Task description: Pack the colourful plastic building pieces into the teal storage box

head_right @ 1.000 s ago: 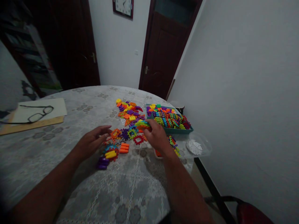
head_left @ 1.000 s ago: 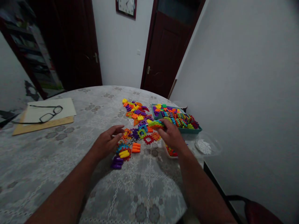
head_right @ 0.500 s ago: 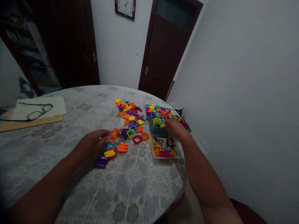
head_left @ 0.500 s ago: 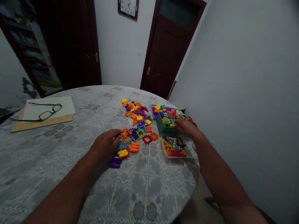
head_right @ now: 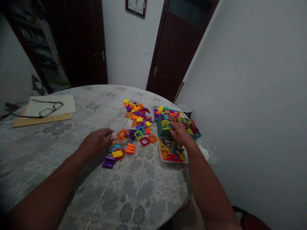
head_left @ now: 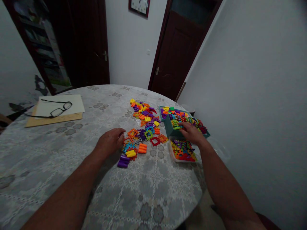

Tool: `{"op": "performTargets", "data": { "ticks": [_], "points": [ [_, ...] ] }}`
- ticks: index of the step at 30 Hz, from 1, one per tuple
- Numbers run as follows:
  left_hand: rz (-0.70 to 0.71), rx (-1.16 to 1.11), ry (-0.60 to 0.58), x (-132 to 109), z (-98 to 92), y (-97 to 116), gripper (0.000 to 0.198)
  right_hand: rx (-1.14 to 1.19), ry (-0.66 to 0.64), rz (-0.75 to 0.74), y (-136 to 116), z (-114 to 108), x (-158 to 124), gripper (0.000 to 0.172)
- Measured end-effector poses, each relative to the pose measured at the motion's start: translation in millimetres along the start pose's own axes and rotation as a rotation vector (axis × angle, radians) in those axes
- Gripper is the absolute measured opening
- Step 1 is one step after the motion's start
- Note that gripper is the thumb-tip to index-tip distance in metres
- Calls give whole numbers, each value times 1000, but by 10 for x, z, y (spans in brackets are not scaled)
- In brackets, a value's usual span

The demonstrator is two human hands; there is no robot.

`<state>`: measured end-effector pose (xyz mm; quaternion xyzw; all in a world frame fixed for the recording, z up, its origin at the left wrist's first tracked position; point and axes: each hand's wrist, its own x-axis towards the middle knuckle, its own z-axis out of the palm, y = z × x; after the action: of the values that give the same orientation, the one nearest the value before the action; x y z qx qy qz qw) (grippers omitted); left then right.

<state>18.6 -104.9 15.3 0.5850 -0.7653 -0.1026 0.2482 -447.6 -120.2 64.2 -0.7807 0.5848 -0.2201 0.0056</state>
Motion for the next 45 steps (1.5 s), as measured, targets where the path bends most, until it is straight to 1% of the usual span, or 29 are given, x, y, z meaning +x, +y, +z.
{"op": "performTargets", "data": {
  "ticks": [5,7,9,12,14,16,18,20,22,24,26,28,30,32,34,37,39,40,42,45],
  "points": [
    [-27,-21,29,-13,-9,-1,47,-41,64,-32,29,41,-47,48],
    [-44,-16,32,-22,-12,4,45,-73,95,-42,64,49,-77,47],
    [-58,-34,41,-28,-11,6,42,-99,100,-46,88,61,-106,45],
    [-76,-81,49,-31,0,-1,37,-114,110,-77,38,78,-150,44],
    [-74,-111,38,-34,12,-8,36,-118,167,-105,-85,76,-183,43],
    [-60,-135,13,-38,23,-15,36,-116,220,-127,-283,68,-217,42],
    [-27,-140,-26,-42,33,-21,36,-94,230,-150,-545,68,-256,40],
    [11,-143,-64,-49,44,-24,38,-41,208,-178,-849,95,-305,36],
    [67,-153,-104,-59,54,-24,39,48,147,-218,-1167,165,-364,33],
    [109,-180,-147,-76,59,-18,40,169,25,-295,-1463,293,-424,31],
    [128,-213,-181,-93,56,-9,40,256,-79,-360,-1705,479,-462,35],
    [137,-215,-202,-107,46,-4,41,258,-137,-357,-1869,703,-468,43],
    [168,-190,-223,-112,34,-6,41,195,-173,-316,-1952,926,-446,44],
    [200,-172,-243,-110,25,-17,40,124,-188,-283,-1964,1106,-418,36],
    [223,-164,-259,-104,25,-33,37,103,-170,-273,-1937,1211,-407,28],
    [262,-102,-290,-94,42,-63,37,200,-38,-269,-1913,1229,-452,25],
    [291,-55,-310,-87,61,-80,37,302,60,-287,-1961,1192,-513,29],
    [298,-41,-316,-84,70,-88,37,343,83,-307,-2007,1174,-545,31],
    [297,-28,-323,-77,85,-99,37,378,62,-366,-2126,1163,-597,38],
    [279,-16,-321,-73,87,-97,38,315,-25,-430,-2279,1222,-621,50]
  ]
}}
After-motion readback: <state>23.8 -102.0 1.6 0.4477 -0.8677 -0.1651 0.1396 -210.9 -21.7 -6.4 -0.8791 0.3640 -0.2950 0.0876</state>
